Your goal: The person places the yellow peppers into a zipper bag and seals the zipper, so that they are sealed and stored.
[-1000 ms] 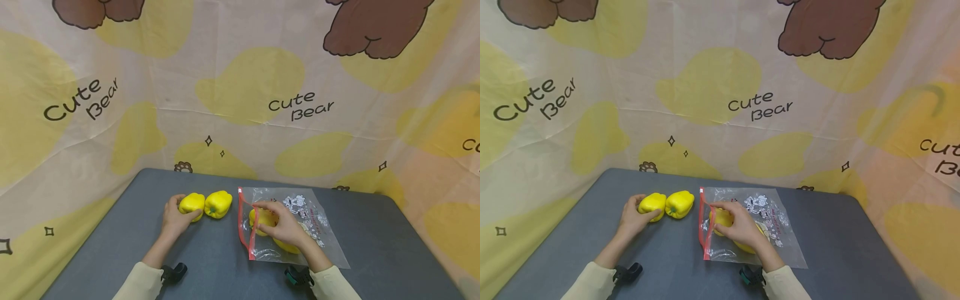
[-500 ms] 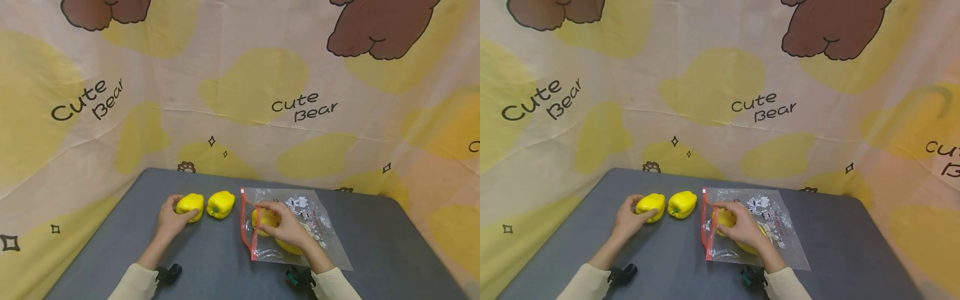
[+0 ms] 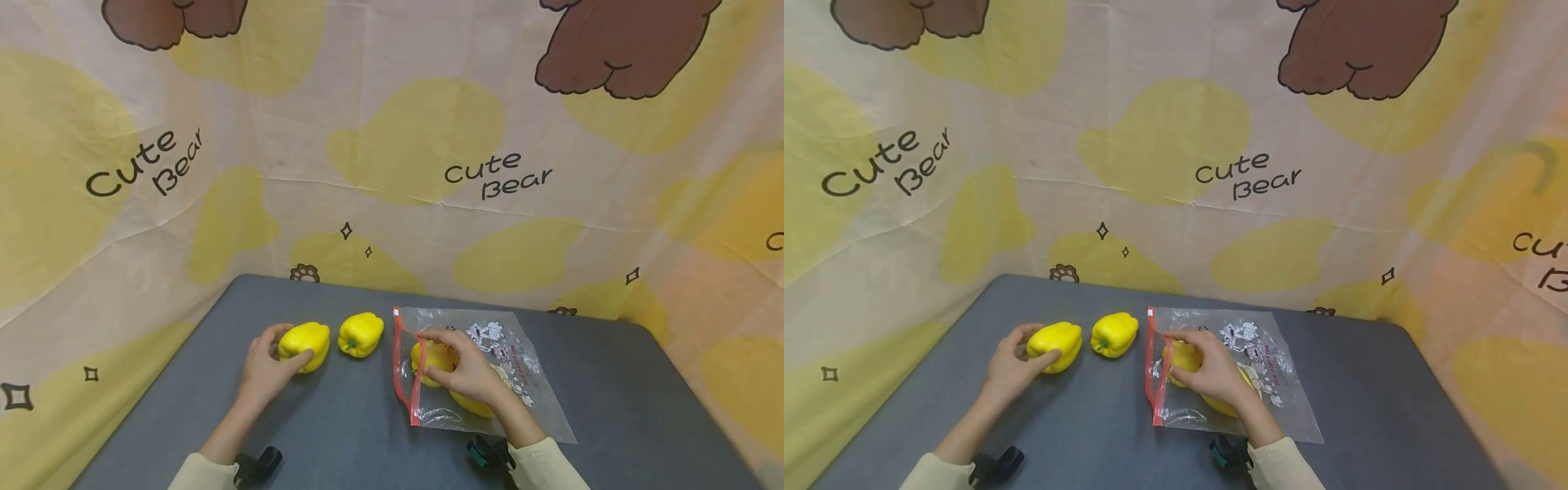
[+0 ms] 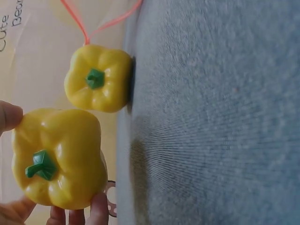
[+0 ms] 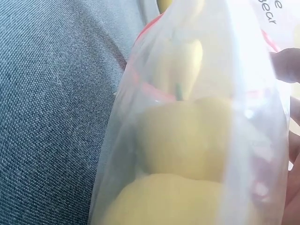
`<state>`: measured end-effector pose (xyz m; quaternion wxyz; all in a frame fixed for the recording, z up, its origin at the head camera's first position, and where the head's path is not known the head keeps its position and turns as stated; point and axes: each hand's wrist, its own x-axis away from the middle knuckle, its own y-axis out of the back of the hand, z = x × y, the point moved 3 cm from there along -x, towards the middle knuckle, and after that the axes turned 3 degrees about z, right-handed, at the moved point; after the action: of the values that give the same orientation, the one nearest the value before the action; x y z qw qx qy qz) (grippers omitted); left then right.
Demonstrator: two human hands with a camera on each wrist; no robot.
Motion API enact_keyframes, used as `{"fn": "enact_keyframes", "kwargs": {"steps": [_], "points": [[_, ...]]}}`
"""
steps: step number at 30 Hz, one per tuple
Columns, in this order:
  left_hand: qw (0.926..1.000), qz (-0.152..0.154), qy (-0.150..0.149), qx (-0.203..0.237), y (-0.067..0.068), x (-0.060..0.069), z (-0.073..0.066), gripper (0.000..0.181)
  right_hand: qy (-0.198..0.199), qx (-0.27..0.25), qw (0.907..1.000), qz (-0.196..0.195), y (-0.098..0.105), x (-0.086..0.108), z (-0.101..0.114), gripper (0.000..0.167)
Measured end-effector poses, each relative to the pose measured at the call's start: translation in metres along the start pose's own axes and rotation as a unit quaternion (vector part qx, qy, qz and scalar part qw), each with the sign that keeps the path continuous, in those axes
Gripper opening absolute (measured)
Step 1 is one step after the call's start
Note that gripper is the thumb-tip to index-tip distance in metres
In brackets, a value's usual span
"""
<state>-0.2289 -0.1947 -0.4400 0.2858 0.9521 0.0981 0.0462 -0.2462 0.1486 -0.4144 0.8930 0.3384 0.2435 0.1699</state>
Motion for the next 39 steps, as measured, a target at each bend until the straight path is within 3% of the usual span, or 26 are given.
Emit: {"fn": "enact_keyframes", "kwargs": {"steps": [8,21,39], "points": [[0.9999,0.003,-0.015,-0.005,0.003,0.013,-0.007,0.068,0.004,-0.001,1.0000,0.000,0.000,0.000,0.000,0.051],[0.9986,0.020,-0.038,0.031,-0.004,0.031,-0.024,0.058,0.005,0.000,1.0000,-0.002,-0.001,0.002,-0.002,0.051],[0.9886,0.054,-0.113,0.084,-0.034,0.039,-0.047,0.049,0.005,0.006,1.0000,-0.002,-0.001,0.000,-0.001,0.051]]}}
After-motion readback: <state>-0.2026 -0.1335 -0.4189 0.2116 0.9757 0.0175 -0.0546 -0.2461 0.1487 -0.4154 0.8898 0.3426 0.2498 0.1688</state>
